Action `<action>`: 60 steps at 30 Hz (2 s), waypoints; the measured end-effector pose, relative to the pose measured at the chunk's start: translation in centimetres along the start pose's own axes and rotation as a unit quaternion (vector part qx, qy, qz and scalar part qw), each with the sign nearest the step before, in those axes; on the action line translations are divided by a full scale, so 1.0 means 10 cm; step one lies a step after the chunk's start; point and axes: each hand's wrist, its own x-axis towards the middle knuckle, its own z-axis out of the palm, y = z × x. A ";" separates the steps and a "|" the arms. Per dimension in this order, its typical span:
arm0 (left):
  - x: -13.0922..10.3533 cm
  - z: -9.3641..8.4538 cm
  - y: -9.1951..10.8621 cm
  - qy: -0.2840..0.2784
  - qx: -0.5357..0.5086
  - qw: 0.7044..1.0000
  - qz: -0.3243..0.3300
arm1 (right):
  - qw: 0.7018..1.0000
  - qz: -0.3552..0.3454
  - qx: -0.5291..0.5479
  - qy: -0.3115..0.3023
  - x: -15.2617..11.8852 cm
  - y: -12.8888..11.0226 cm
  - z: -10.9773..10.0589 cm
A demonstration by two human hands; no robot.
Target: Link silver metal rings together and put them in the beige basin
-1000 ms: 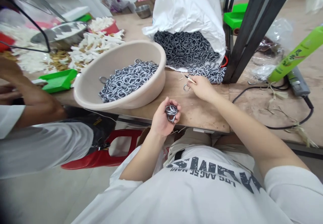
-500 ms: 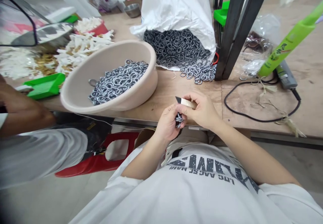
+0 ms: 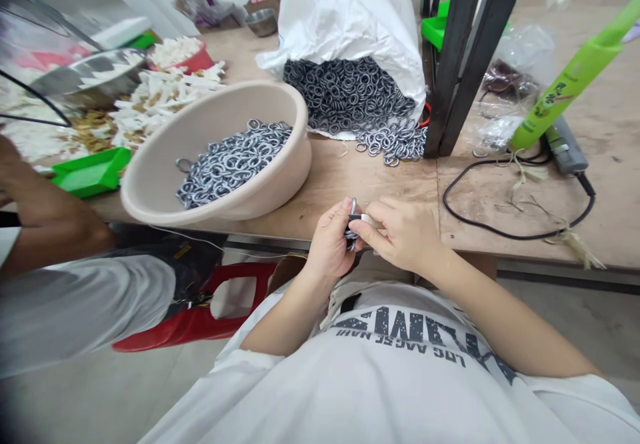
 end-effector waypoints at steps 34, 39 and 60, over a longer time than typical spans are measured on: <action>0.15 -0.27 0.72 0.075 0.465 0.830 0.300 | 0.870 0.191 0.455 0.016 0.76 0.22 0.24; 0.16 -0.08 0.20 -0.028 0.228 0.959 0.163 | 0.798 0.227 0.552 0.083 0.24 -0.16 0.28; -0.04 0.04 0.07 -0.045 -0.002 0.999 -0.006 | 0.999 0.005 -0.029 0.034 -0.01 -0.13 -0.07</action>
